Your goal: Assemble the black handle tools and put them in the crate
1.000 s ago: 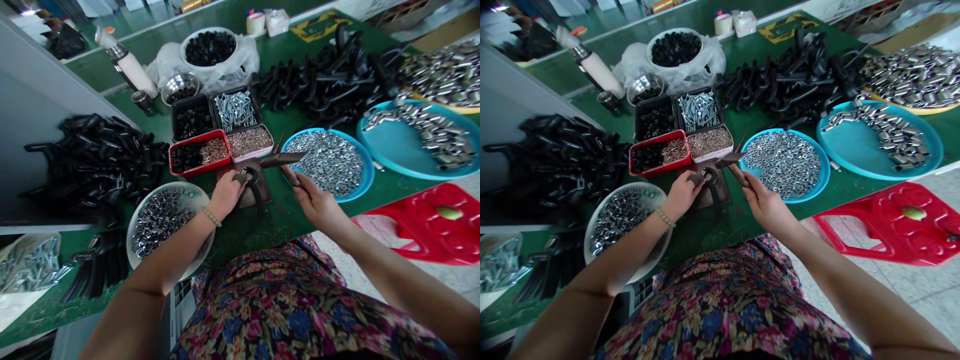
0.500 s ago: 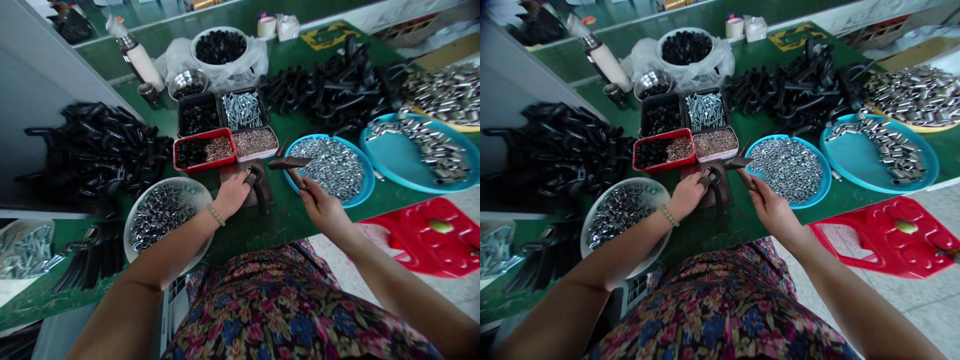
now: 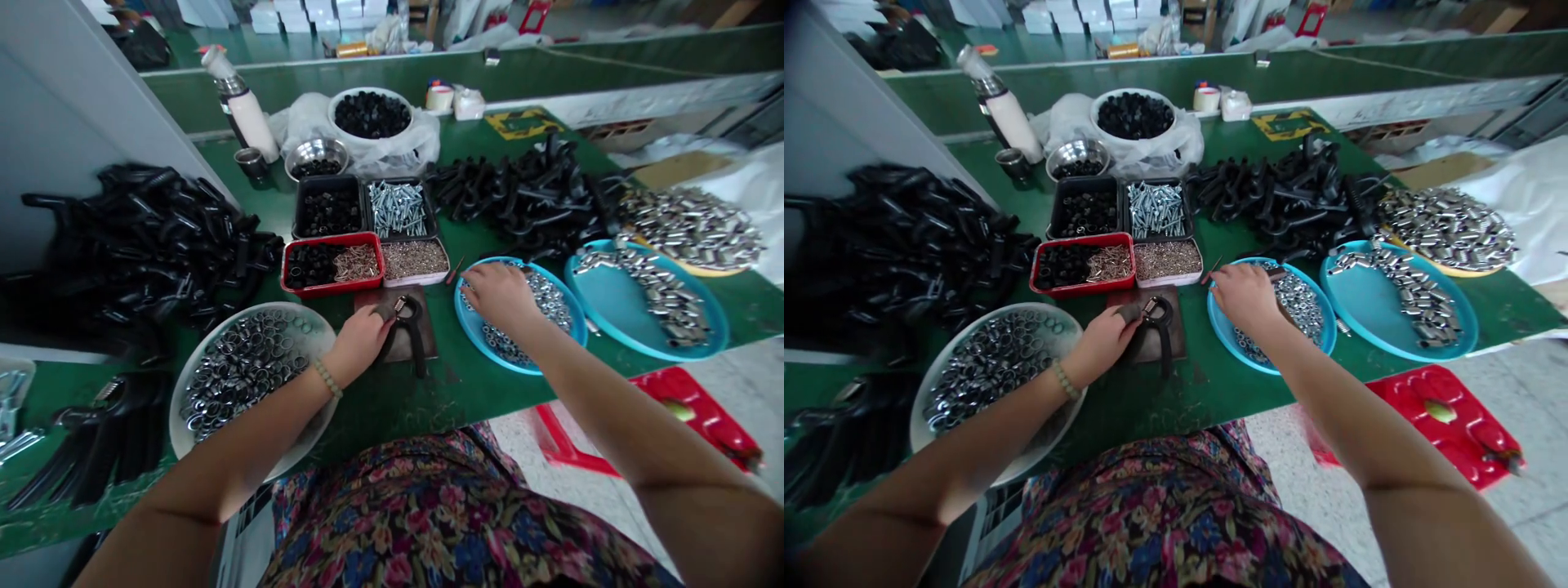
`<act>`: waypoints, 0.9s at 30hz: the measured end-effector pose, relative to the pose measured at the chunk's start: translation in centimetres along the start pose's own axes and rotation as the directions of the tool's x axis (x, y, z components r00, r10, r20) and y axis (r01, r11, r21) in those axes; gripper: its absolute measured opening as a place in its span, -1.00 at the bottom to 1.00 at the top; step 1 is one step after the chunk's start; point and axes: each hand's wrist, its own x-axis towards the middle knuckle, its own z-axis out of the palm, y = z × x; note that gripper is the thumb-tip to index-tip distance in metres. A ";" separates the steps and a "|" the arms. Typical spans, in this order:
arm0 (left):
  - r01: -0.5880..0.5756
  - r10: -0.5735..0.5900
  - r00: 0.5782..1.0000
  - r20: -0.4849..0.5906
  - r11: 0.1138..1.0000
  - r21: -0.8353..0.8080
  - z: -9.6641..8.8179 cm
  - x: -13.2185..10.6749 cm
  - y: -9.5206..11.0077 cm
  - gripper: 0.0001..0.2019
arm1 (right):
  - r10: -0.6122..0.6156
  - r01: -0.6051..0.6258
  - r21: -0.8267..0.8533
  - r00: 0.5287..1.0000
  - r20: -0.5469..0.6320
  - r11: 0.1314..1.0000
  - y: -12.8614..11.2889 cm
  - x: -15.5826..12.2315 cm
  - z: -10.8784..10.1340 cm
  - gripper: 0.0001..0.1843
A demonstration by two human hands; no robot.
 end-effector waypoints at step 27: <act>-0.135 0.136 0.990 0.032 0.991 -0.008 1.1 -0.9 -0.8 -0.74 | 0.258 -0.078 0.987 0.965 0.040 0.139 -9.8 -2.2 0.5 -0.75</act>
